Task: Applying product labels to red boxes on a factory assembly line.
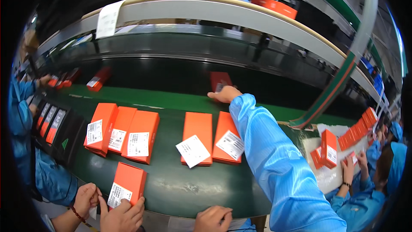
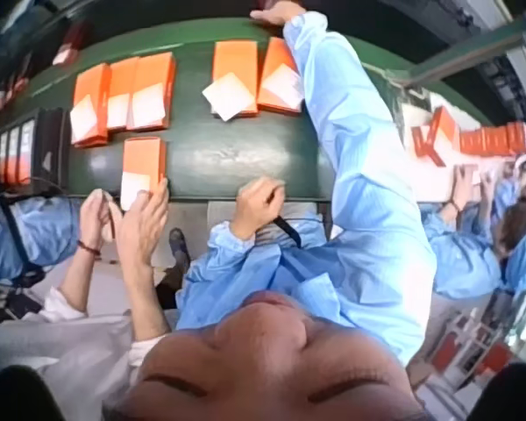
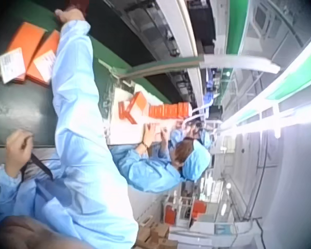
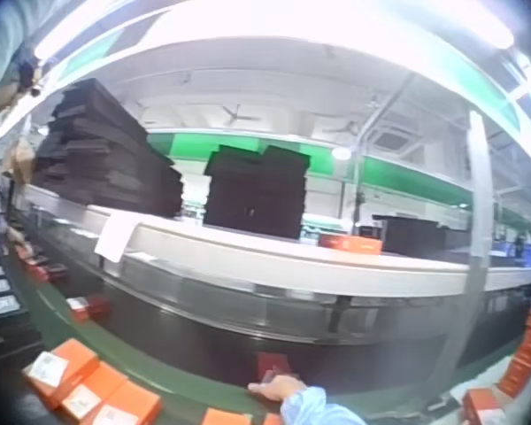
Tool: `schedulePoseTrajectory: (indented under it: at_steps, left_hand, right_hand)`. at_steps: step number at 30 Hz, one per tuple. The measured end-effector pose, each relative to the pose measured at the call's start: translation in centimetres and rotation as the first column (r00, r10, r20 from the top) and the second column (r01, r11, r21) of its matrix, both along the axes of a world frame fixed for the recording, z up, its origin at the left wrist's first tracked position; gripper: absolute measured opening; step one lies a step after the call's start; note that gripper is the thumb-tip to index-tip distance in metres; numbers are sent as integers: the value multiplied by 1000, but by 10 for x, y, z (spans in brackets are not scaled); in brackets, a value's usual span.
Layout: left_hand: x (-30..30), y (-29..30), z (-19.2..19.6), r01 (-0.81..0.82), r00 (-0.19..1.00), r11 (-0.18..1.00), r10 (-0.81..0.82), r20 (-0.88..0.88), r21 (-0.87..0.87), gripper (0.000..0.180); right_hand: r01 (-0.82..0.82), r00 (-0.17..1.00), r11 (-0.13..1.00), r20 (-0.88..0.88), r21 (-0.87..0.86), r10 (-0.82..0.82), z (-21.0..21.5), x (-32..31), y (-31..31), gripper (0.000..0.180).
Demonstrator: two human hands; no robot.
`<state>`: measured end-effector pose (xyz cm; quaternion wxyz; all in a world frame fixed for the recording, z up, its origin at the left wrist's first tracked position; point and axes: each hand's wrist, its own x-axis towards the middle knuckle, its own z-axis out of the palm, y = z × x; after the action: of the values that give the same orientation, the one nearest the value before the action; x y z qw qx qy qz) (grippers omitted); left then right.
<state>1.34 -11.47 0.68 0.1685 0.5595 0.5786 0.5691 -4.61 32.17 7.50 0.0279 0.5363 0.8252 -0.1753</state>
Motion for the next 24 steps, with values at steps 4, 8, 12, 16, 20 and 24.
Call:
schedulePoseTrajectory:
  at_steps: [4,8,12,16,20,24]
  left_hand:
    - [-2,2,5,12,999,997,-15,32,78,10]
    - [-3,6,3,55,995,995,-62,83,87,12]
    - [-4,7,-2,24,996,999,-20,83,-45,7]
    - [0,8,-2,-16,981,995,34,192,-95,4]
    - [11,19,-6,58,953,971,16,303,-234,7]
    - [16,15,9,83,917,969,18,398,-234,7]
  right_hand:
    - [29,999,992,43,124,-34,-16,16,20,70]
    - [58,791,985,-610,162,54,-16,109,37,52]
    - [90,925,932,-377,352,53,2,203,-140,69]
    - [114,970,839,-243,532,23,-27,252,-269,71]
    - [223,947,844,-313,487,-70,-41,260,-302,76]
    - [547,712,804,-636,235,-298,-45,278,-290,70]
